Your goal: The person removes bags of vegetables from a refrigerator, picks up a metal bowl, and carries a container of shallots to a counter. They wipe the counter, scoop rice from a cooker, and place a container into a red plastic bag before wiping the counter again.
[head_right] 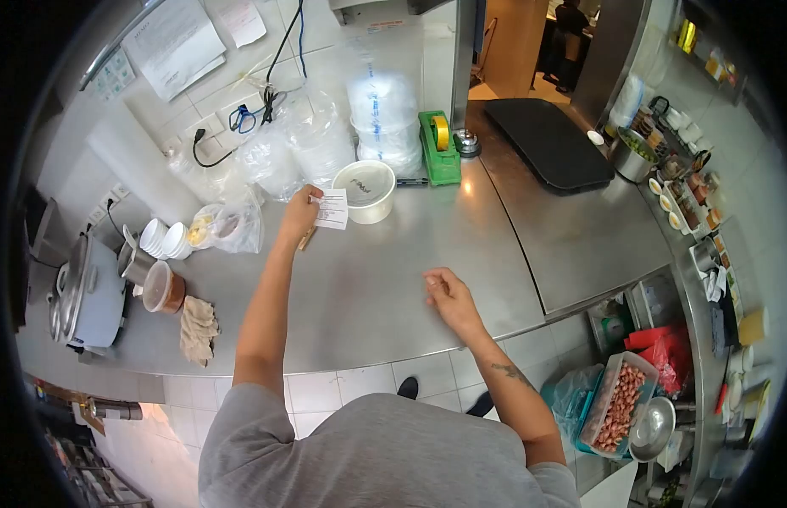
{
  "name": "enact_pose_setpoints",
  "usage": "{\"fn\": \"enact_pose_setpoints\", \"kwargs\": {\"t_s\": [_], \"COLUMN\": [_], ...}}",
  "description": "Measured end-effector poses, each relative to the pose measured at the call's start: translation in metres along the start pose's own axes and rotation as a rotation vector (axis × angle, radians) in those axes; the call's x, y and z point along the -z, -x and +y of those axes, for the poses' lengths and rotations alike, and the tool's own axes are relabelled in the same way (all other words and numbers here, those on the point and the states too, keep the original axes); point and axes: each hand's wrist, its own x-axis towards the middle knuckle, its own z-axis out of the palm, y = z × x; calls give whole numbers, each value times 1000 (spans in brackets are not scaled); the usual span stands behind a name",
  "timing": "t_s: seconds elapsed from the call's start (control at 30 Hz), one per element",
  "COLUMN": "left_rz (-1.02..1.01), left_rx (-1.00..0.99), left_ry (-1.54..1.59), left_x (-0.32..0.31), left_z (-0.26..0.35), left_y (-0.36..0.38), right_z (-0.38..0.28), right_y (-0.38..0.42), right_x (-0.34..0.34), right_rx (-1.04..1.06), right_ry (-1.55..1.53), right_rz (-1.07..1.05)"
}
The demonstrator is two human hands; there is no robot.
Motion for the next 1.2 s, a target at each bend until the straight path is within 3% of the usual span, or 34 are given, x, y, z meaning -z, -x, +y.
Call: {"fn": "enact_pose_setpoints", "kwargs": {"t_s": [0.13, 0.33, 0.43, 0.5, 0.53, 0.6, 0.67, 0.77, 0.87, 0.93, 1.07, 1.13, 1.2], "left_rz": [4, -210, -97, 107, 211, 78, 93, 165, 224, 145, 84, 35, 0], "left_rx": [-78, 79, 167, 85, 43, 397, 437, 442, 309, 266, 99, -91, -263], "left_ry": [-20, 148, 326, 389, 418, 601, 923, 968, 745, 593, 452, 199, -25], "left_x": [-3, -19, -11, -26, -31, -35, -50, -74, -87, -88, -98, -93, -80], "left_z": [2, -14, -7, -54, -73, -80, -59, -38, -36, -36, -60, -49, -26], "left_y": [-21, -53, -42, -40, -36, -6, 28, 41, 38, 36, 44, 63, 88], "right_z": [5, -39, -43, -50, -51, -47, -39, -22, -12, -13, -24, -29, -24], "right_y": [-38, -120, -170, -196, -208, -229, -246, -255, -247, -238, -222, -215, -208], "right_x": [-11, -34, -46, -53, -57, -67, -75, -82, -84, -85, -81, -78, -84], "right_rx": [175, 344, 487, 578, 581, 589, 502, 430, 460, 474, 357, 285, 498], "right_ry": [194, 460, 555, 688, 741, 844, 860, 818, 763, 753, 756, 766, 758], "right_rz": [50, 167, 158, 160, 184, 231, 238, 196, 240, 266, 282, 260, 392]}}
